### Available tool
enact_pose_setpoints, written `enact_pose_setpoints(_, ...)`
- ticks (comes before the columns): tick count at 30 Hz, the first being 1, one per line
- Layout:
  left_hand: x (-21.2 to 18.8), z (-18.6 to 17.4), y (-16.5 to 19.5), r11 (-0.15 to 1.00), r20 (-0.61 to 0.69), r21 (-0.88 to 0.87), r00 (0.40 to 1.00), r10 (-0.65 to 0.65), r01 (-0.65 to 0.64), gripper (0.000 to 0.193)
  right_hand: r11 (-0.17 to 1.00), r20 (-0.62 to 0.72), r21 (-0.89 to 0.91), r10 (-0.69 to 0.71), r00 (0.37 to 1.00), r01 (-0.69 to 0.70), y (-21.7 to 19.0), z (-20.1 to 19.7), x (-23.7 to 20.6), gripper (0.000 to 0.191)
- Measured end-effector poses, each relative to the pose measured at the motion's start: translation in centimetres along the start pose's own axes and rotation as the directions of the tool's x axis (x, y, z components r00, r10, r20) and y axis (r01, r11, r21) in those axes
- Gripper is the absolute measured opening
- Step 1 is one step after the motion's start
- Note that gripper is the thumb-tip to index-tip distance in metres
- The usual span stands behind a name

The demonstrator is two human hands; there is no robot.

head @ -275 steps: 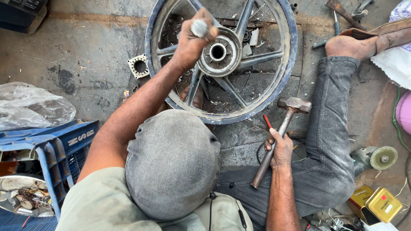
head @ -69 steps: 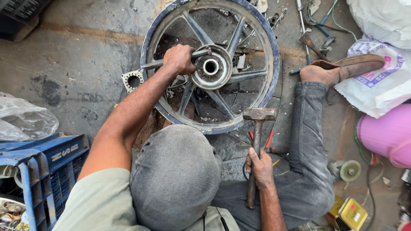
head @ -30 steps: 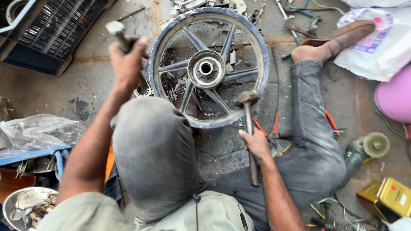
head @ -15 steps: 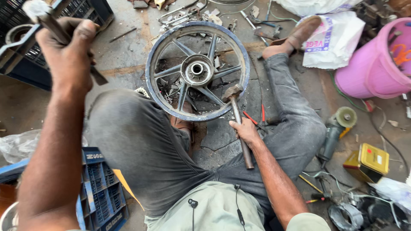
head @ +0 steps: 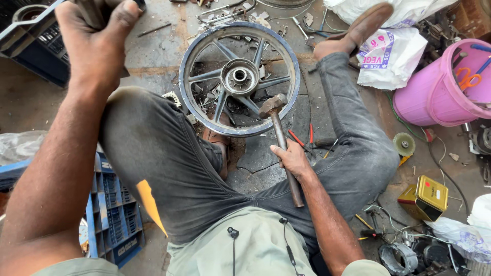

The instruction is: The person sits on the floor and uses a hammer and a metal rod to strike and adjust a blue wheel rim. They repeatedly hit the rim's edge and center hub area, rotating the rim to access different sections.

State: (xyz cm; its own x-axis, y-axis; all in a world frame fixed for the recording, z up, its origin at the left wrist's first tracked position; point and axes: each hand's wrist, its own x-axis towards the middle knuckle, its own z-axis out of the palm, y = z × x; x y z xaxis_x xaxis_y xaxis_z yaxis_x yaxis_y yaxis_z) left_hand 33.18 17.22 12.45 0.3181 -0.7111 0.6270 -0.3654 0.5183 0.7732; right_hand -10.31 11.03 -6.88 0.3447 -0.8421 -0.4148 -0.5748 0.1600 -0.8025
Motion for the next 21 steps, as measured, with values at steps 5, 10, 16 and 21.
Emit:
enact_pose_setpoints(5,-0.7,0.9,0.9,0.985,0.012,0.14,0.995,-0.103,0.1,0.017,0.999,0.009,-0.044,-0.019,1.0,0.02,-1.1,-0.1,-2.1,0.035)
enact_pose_setpoints(10,-0.9,1.0,0.2,0.977,0.066,0.205,0.995,-0.072,0.057,0.021,0.996,0.049,0.04,-0.087,0.995,0.085,-2.6,0.1,-4.0,0.033)
enact_pose_setpoints(16,-1.1,0.2,-1.0,0.957,0.082,0.292,0.996,-0.015,-0.01,0.015,0.999,0.088,-0.015,-0.043,0.995,0.044,-4.5,0.2,-5.3,0.032)
enact_pose_setpoints(21,-1.2,-0.9,-2.2,0.987,0.04,0.148,0.997,-0.071,0.065,0.017,0.998,0.108,-0.044,-0.045,0.993,0.05,-5.1,0.6,-5.5,0.031)
